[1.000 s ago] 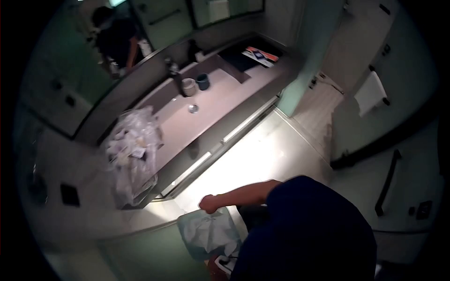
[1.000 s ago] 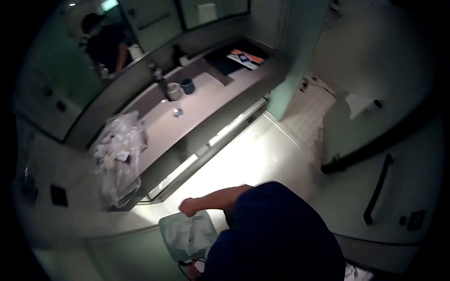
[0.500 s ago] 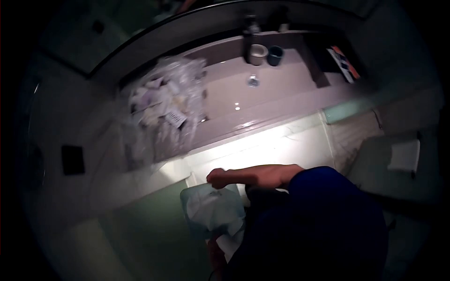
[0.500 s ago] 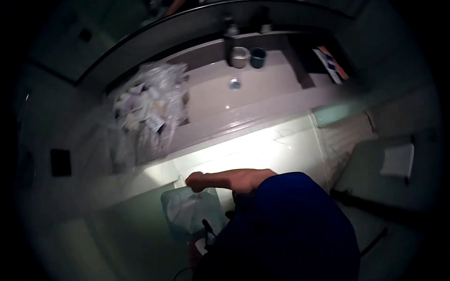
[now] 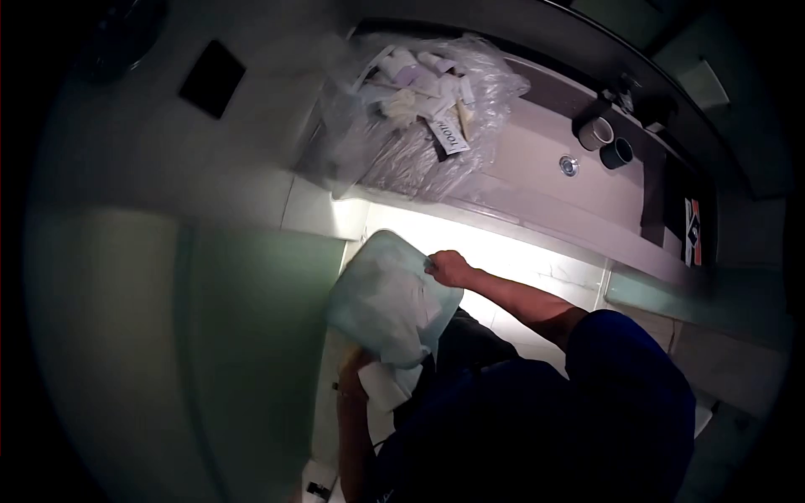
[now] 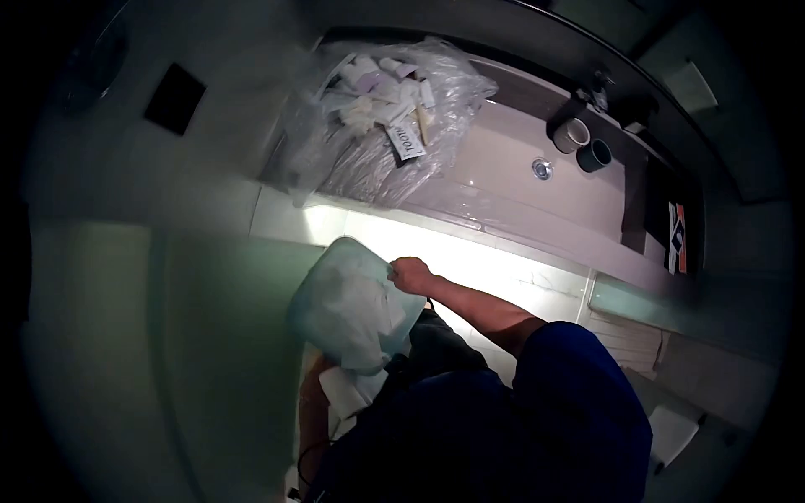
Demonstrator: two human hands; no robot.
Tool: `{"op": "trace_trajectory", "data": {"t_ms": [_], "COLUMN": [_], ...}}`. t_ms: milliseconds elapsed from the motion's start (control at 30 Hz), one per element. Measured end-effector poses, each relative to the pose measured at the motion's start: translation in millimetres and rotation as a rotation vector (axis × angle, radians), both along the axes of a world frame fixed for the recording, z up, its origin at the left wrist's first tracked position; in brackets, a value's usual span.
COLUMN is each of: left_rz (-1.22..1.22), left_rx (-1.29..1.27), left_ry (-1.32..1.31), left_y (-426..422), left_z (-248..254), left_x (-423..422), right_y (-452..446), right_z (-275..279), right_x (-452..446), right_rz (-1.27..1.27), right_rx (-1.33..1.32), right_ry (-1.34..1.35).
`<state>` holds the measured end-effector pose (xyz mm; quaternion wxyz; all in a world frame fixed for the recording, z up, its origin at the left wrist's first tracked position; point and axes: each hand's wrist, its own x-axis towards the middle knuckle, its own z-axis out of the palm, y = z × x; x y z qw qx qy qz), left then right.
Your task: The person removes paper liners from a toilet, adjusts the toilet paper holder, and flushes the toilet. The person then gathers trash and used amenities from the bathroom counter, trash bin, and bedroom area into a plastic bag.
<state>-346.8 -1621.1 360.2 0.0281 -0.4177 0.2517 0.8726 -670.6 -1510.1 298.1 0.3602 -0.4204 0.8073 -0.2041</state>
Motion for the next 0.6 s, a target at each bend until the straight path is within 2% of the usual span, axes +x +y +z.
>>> {"op": "trace_trajectory", "data": {"t_ms": [33, 67, 133, 167, 233, 267, 333, 367, 400, 433, 467, 500, 533, 567, 600], "left_rz": [-0.122, -0.237, -0.986, -0.707, -0.121, -0.309, -0.701, -0.822, -0.629, -0.191, -0.024, -0.046, -0.068, -0.089, -0.106], "left_rx": [-0.111, -0.216, -1.407, -0.96, -0.081, -0.421, -1.123, -1.523, -0.789, -0.197, 0.055, -0.01, -0.074, -0.129, -0.163], "left_ry": [-0.056, -0.122, 0.164, -0.018, -0.28, -0.143, 0.112, 0.187, 0.021, -0.254, -0.429, -0.435, -0.442, -0.471, -0.485], "left_y": [-3.8, -6.8, -16.4, -11.5, 1.0, 1.3, -2.6, -5.0, -2.7, -0.6, 1.8, 0.4, -0.7, 0.2, -0.1], "left_z": [22.6, 32.8, 27.4, 23.0, 16.2, 19.7, 42.0, 56.9, 50.1, 43.2, 55.7, 23.7, -7.3, -22.0, -27.7], "left_x": [-14.4, -20.5, -11.1, -11.3, -17.8, -12.8, -16.4, -22.6, -23.7, -25.3, -46.0, -30.2, -14.9, -3.5, -1.0], "right_y": [-0.2, -3.5, -10.8, -17.4, -25.7, -30.9, -37.9, -37.9, -39.5, -44.9, -50.7, -55.0, -58.6, -64.5, -66.2], "right_z": [-7.2, -2.2, -12.6, 7.5, 7.5, 11.5, -3.6, -12.2, -22.8, -13.2, -2.5, -13.7, 4.0, 10.3, 8.4], "right_x": [0.1, -1.3, -3.8, -8.3, -14.2, -15.5, -13.5, -19.9, -15.2, -12.6, -8.8, 0.1, 3.6, 4.5, 5.7], "right_rz": [0.017, 0.008, 0.016, 0.02, -0.024, -0.033, 0.063, 0.088, 0.107, 0.198, 0.255, 0.193, 0.217, 0.257, 0.234], "right_rx": [-0.086, -0.093, -0.089, -0.029, -0.014, 0.023, -0.089, -0.144, -0.145, -0.095, -0.045, -0.07, -0.037, 0.085, 0.061], "right_ry": [0.06, 0.011, 0.053, 0.007, -0.003, 0.013, 0.047, 0.083, 0.12, 0.145, 0.138, 0.151, 0.151, 0.158, 0.133]}}
